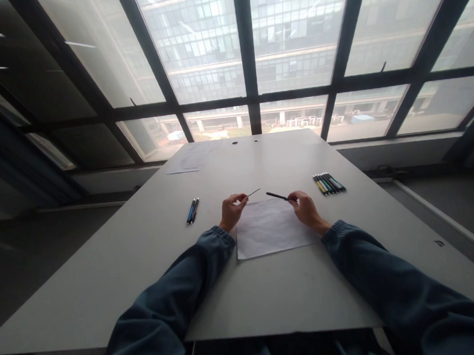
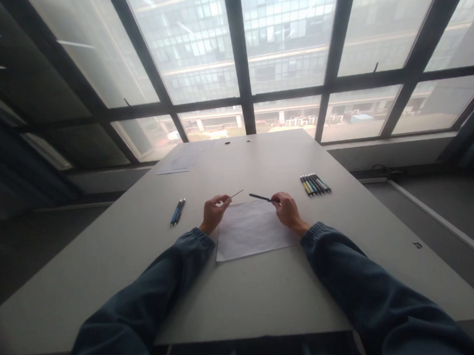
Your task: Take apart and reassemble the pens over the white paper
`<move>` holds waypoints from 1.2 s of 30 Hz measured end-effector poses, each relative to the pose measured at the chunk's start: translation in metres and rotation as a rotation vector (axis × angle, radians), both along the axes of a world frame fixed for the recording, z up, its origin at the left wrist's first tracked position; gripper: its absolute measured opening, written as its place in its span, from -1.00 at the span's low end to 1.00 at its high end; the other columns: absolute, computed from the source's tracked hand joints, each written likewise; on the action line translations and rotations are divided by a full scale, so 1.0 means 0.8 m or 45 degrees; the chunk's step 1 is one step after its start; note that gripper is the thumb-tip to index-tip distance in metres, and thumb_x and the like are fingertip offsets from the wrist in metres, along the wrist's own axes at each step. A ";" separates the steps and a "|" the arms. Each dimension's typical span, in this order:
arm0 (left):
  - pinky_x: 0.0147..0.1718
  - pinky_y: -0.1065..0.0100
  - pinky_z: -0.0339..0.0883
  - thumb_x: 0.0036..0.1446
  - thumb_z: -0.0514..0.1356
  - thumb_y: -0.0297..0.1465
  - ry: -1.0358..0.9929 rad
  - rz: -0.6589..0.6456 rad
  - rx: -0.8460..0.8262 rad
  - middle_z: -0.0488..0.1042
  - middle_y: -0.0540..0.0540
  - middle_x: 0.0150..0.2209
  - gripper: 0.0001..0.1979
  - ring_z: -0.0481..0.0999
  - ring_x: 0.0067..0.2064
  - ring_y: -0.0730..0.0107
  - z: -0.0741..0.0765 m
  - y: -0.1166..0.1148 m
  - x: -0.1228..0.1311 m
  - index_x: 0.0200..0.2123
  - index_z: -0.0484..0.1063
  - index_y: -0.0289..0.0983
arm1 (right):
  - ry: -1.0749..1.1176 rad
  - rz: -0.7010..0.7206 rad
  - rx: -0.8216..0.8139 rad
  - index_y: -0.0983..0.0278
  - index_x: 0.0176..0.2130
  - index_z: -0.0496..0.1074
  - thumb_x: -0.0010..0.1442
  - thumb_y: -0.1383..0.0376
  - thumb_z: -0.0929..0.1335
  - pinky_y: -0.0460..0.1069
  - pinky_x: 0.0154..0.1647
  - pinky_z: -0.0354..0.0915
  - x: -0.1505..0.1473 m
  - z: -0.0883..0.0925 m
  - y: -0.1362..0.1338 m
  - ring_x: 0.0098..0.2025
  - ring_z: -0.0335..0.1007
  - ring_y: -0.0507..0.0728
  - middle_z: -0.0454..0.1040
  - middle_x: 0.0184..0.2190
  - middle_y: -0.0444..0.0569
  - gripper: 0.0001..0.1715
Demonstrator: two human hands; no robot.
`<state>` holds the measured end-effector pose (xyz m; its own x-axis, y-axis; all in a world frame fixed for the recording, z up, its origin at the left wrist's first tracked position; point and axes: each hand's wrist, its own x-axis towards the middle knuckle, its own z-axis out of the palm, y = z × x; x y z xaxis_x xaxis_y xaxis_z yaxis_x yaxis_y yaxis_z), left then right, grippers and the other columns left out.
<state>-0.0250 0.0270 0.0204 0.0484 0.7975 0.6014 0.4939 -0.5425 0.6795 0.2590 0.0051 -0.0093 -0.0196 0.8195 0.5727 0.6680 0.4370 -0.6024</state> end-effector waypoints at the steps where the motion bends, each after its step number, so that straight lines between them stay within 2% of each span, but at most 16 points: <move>1: -0.27 0.31 0.34 0.14 0.25 -0.28 0.014 -0.007 0.006 0.60 -0.04 -0.40 -0.82 0.51 -0.32 0.34 0.000 0.000 -0.001 -0.40 0.58 -0.24 | 0.043 -0.025 0.024 0.25 -0.28 0.47 0.18 0.39 0.34 0.07 -0.14 0.30 0.003 -0.001 0.002 -0.23 0.41 0.20 0.52 -0.32 0.02 -0.90; 6: -0.23 0.29 0.36 0.16 0.25 -0.30 0.064 -0.047 0.040 0.59 -0.05 -0.38 -0.84 0.49 -0.30 0.33 0.000 -0.005 0.001 -0.38 0.59 -0.23 | 0.094 -0.090 0.069 0.27 -0.28 0.47 0.18 0.35 0.33 0.12 -0.13 0.31 0.015 -0.004 0.008 -0.23 0.40 0.23 0.52 -0.31 0.07 -0.90; 19: -0.20 0.28 0.36 0.17 0.26 -0.37 0.135 -0.120 0.106 0.55 -0.05 -0.40 -0.88 0.49 -0.30 0.32 0.003 -0.011 0.003 -0.39 0.57 -0.22 | -0.005 -0.065 0.101 0.25 -0.28 0.47 0.21 0.37 0.31 0.12 -0.12 0.28 0.012 0.003 0.002 -0.20 0.37 0.25 0.51 -0.30 0.07 -0.89; 29: -0.13 0.24 0.32 0.24 0.21 -0.35 0.474 -0.100 0.241 0.57 -0.07 -0.35 -0.87 0.48 -0.24 0.28 0.002 -0.011 0.005 -0.32 0.58 -0.17 | -0.198 -0.090 0.110 0.22 -0.24 0.46 0.25 0.42 0.30 0.12 -0.07 0.18 0.011 0.011 -0.007 -0.12 0.31 0.26 0.50 -0.24 0.05 -0.85; 36: -0.13 0.24 0.31 0.27 0.19 -0.35 0.523 -0.179 0.293 0.58 -0.07 -0.35 -0.84 0.49 -0.24 0.30 0.001 -0.020 0.017 -0.31 0.57 -0.21 | -0.200 0.151 0.143 0.21 -0.20 0.43 0.28 0.40 0.30 0.10 -0.07 0.25 -0.002 0.017 -0.018 -0.14 0.34 0.23 0.48 -0.24 0.04 -0.86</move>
